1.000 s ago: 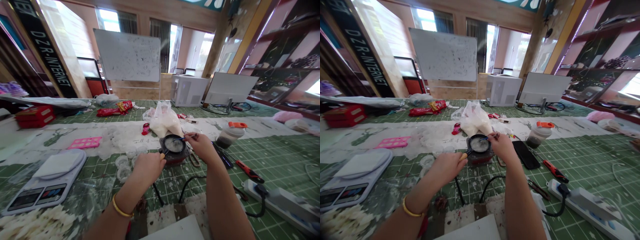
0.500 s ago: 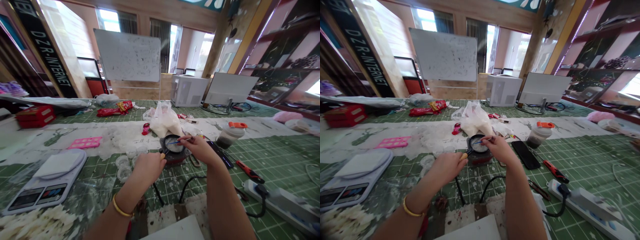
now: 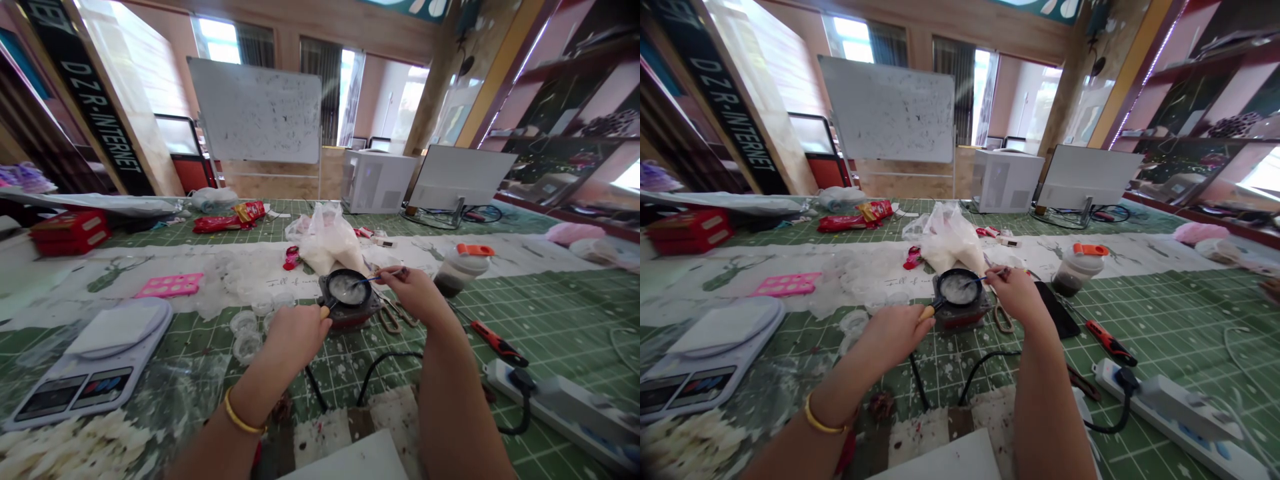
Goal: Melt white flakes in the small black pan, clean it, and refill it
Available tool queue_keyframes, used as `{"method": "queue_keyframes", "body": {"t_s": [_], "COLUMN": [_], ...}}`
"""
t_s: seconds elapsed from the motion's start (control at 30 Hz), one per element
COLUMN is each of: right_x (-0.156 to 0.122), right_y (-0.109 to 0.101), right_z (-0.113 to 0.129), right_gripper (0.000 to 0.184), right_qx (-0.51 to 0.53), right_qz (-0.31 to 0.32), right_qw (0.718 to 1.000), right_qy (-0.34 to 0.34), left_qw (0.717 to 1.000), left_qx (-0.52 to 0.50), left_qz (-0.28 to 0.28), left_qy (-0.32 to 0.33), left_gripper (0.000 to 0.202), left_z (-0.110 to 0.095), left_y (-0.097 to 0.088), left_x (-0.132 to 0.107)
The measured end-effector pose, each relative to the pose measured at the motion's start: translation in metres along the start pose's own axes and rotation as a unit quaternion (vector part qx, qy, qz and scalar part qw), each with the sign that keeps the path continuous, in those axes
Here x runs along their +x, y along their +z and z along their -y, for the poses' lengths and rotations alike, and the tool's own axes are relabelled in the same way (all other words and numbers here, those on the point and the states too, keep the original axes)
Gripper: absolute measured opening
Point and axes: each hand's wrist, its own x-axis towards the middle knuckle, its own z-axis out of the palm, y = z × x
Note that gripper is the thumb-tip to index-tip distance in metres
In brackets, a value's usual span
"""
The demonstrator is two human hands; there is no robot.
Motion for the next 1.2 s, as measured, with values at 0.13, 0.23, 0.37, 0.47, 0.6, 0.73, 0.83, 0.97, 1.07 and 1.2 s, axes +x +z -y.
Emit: {"method": "queue_keyframes", "body": {"t_s": [0.13, 0.23, 0.37, 0.47, 0.6, 0.73, 0.83, 0.97, 1.07, 1.2], "right_x": [0.001, 0.001, 0.002, 0.001, 0.002, 0.002, 0.001, 0.000, 0.000, 0.001], "right_y": [0.003, 0.006, 0.011, 0.013, 0.018, 0.021, 0.022, 0.024, 0.022, 0.010], "right_z": [-0.001, 0.000, 0.001, 0.004, 0.005, 0.007, 0.008, 0.010, 0.011, 0.006], "right_gripper": [0.029, 0.030, 0.028, 0.027, 0.028, 0.030, 0.028, 0.028, 0.030, 0.032], "right_qx": [0.020, 0.069, 0.008, 0.063, 0.031, 0.045, 0.055, 0.007, 0.062, -0.019], "right_qz": [0.039, 0.100, -0.006, 0.086, 0.020, 0.063, 0.077, 0.005, 0.088, 0.012], "right_qw": [0.999, 0.992, 1.000, 0.993, 0.999, 0.996, 0.994, 0.999, 0.993, 0.999], "right_qy": [-0.025, -0.041, -0.013, -0.042, -0.029, -0.042, -0.046, -0.033, -0.056, -0.031], "left_qw": [1.000, 1.000, 1.000, 1.000, 1.000, 1.000, 1.000, 1.000, 1.000, 1.000], "left_qx": [-0.004, -0.007, 0.000, -0.003, 0.000, -0.003, -0.004, -0.001, -0.004, -0.004], "left_qz": [0.003, 0.006, 0.002, 0.003, -0.001, 0.000, 0.003, 0.001, 0.000, 0.002], "left_qy": [0.002, -0.002, -0.003, -0.002, -0.001, 0.000, -0.002, 0.002, 0.001, -0.001], "left_gripper": [0.037, 0.037, 0.037, 0.036, 0.037, 0.036, 0.036, 0.037, 0.036, 0.034], "left_z": [0.000, 0.000, 0.000, 0.000, 0.000, -0.001, -0.001, 0.000, 0.000, 0.000], "left_y": [0.000, 0.000, 0.000, 0.000, 0.000, 0.000, -0.001, 0.000, 0.001, 0.001], "left_x": [0.000, 0.000, 0.000, 0.001, 0.000, -0.001, -0.001, 0.000, 0.000, 0.000]}}
